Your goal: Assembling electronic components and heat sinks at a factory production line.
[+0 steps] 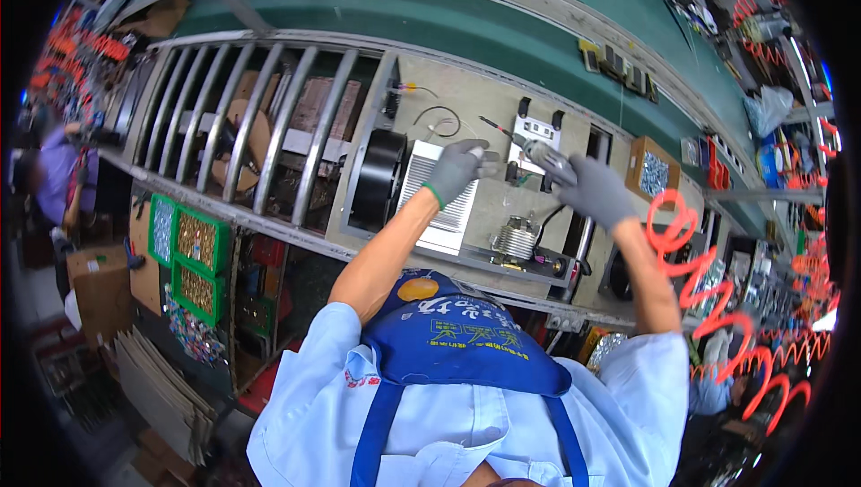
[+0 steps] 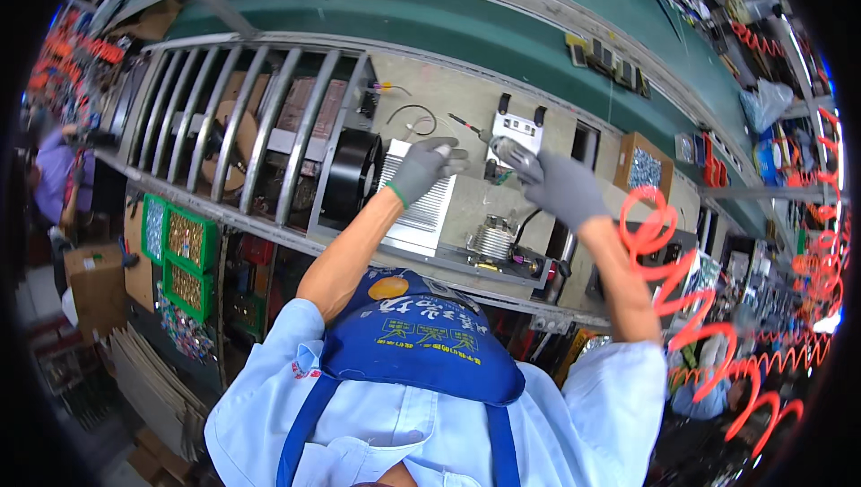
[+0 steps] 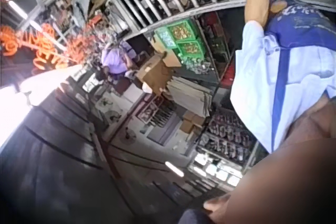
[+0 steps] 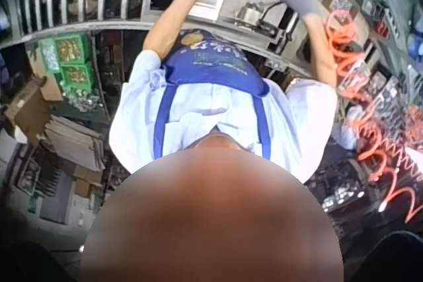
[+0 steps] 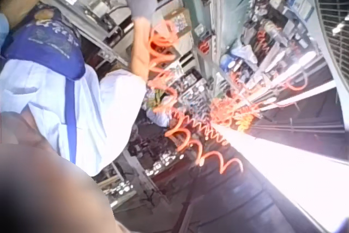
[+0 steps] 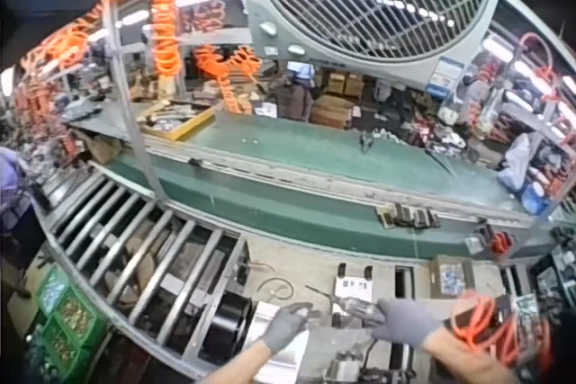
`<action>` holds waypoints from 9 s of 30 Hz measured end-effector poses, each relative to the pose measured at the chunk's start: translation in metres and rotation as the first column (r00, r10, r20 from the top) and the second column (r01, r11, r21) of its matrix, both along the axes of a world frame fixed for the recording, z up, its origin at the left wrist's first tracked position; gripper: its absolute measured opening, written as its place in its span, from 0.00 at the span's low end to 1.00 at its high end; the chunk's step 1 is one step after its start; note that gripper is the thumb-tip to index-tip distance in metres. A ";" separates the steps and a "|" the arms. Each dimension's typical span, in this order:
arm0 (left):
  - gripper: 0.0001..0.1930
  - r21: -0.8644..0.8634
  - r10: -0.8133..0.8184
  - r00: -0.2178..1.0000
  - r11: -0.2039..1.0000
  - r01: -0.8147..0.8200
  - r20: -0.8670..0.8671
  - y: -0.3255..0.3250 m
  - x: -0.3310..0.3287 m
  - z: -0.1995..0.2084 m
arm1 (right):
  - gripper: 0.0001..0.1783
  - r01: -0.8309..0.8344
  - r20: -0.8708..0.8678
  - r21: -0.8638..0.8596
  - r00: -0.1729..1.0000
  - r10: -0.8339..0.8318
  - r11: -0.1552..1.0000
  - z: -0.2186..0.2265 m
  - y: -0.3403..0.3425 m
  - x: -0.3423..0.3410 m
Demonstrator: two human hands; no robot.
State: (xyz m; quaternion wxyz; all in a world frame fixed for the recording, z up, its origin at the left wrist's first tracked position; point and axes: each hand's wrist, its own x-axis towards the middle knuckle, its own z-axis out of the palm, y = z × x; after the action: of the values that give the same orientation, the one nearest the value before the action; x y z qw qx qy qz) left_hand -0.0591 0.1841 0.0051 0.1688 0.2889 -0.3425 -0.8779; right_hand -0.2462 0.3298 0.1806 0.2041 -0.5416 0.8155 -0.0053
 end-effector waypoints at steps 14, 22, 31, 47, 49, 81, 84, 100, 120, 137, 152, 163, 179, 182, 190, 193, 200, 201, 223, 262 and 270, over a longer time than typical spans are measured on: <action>0.15 -0.269 0.477 0.871 0.860 -0.434 0.121 0.036 0.183 0.044 | 0.25 -0.023 0.489 -0.184 0.865 0.112 0.983 -0.044 0.071 0.160; 0.15 -0.365 0.333 0.926 0.896 -0.251 0.180 0.035 0.269 0.065 | 0.19 -0.173 0.499 -0.119 0.841 0.210 0.978 -0.038 0.061 0.205; 0.17 -0.240 0.359 0.931 0.912 -0.334 0.068 0.045 0.398 0.025 | 0.13 -0.147 0.767 0.126 0.642 -0.003 0.981 -0.042 0.023 0.315; 0.15 -0.463 0.401 -0.622 0.883 0.069 0.672 0.013 0.883 -0.085 | 0.12 0.115 0.590 0.201 0.779 -0.213 0.973 -0.055 -0.009 0.393; 0.16 -0.466 0.392 -0.661 0.882 0.073 0.639 0.003 0.890 -0.088 | 0.12 0.132 0.597 0.189 0.771 -0.220 0.973 -0.055 -0.010 0.397; 0.14 -0.791 0.894 0.097 0.435 -0.431 0.438 -0.036 0.813 0.028 | 0.22 0.096 0.644 -0.004 0.762 -0.071 0.995 -0.049 -0.004 0.378; 0.13 -0.796 0.895 0.395 0.389 -0.464 0.208 -0.041 0.699 0.049 | 0.25 0.037 0.613 -0.075 0.790 0.017 0.996 -0.045 -0.003 0.364; 0.11 -0.412 0.444 0.890 0.796 -0.443 -0.100 -0.020 0.216 0.121 | 0.28 0.312 0.679 -0.203 0.728 -0.096 0.928 -0.034 0.098 0.198; 0.06 0.207 0.142 0.990 0.968 -0.144 0.023 -0.009 0.079 0.091 | 0.27 0.442 0.690 -0.194 0.696 -0.198 0.876 -0.045 0.137 0.110; 0.16 -0.968 0.407 0.880 0.071 0.239 0.247 0.014 -0.048 0.023 | 0.27 0.517 0.404 -0.077 0.798 -0.447 0.853 -0.063 0.069 0.004; 0.10 -0.754 0.131 0.748 0.224 0.617 0.651 0.038 -0.168 -0.097 | 0.20 0.132 -0.232 0.276 0.970 -0.067 0.952 -0.092 -0.024 -0.108; 0.14 -0.799 0.264 0.757 0.277 0.534 0.597 0.038 -0.177 -0.110 | 0.11 -0.013 -0.325 0.388 0.934 0.150 0.922 -0.089 -0.089 -0.106; 0.13 -0.800 0.233 0.768 0.247 0.547 0.597 0.030 -0.181 -0.111 | 0.10 -0.258 -0.342 0.724 0.672 0.657 0.640 -0.069 -0.184 -0.069; 0.13 -0.792 0.223 0.762 0.238 0.563 0.608 0.029 -0.179 -0.113 | 0.10 -0.234 -0.359 0.724 0.676 0.643 0.649 -0.071 -0.184 -0.064; 0.13 -0.806 0.247 0.767 0.169 0.567 0.592 0.029 -0.179 -0.111 | 0.11 -0.264 -0.358 0.693 0.681 0.639 0.670 -0.071 -0.183 -0.068; 0.13 -0.802 0.236 0.767 0.161 0.575 0.597 0.029 -0.179 -0.109 | 0.11 -0.247 -0.373 0.734 0.632 0.679 0.633 -0.078 -0.179 -0.071; 0.15 -0.751 0.178 0.731 0.207 0.627 0.659 0.027 -0.174 -0.101 | 0.11 -0.299 -0.360 0.719 0.612 0.704 0.628 -0.087 -0.169 -0.078; 0.15 -0.761 0.189 0.738 0.195 0.619 0.648 0.026 -0.174 -0.100 | 0.11 -0.292 -0.371 0.715 0.611 0.700 0.635 -0.088 -0.168 -0.078; 0.09 -0.948 0.895 0.378 0.298 -0.115 0.236 0.081 0.247 0.028 | 0.30 0.187 0.515 -0.176 0.854 -0.072 0.966 -0.052 0.034 0.021; 0.14 -0.488 0.502 -0.044 0.856 0.172 0.864 -0.041 0.781 -0.134 | 0.14 0.446 0.638 -0.086 0.712 -0.294 0.891 -0.091 0.042 0.439; 0.13 -0.541 0.537 -0.081 0.841 -0.025 0.839 -0.025 0.800 -0.154 | 0.18 0.470 0.637 0.009 0.678 -0.367 0.883 -0.105 0.050 0.441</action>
State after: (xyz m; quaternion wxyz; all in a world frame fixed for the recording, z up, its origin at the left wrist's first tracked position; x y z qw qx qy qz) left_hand 0.7413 0.1587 -0.1487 0.1112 0.8487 -0.4401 -0.2714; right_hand 0.1946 0.3801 0.0761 0.4115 -0.3214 0.8008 -0.2935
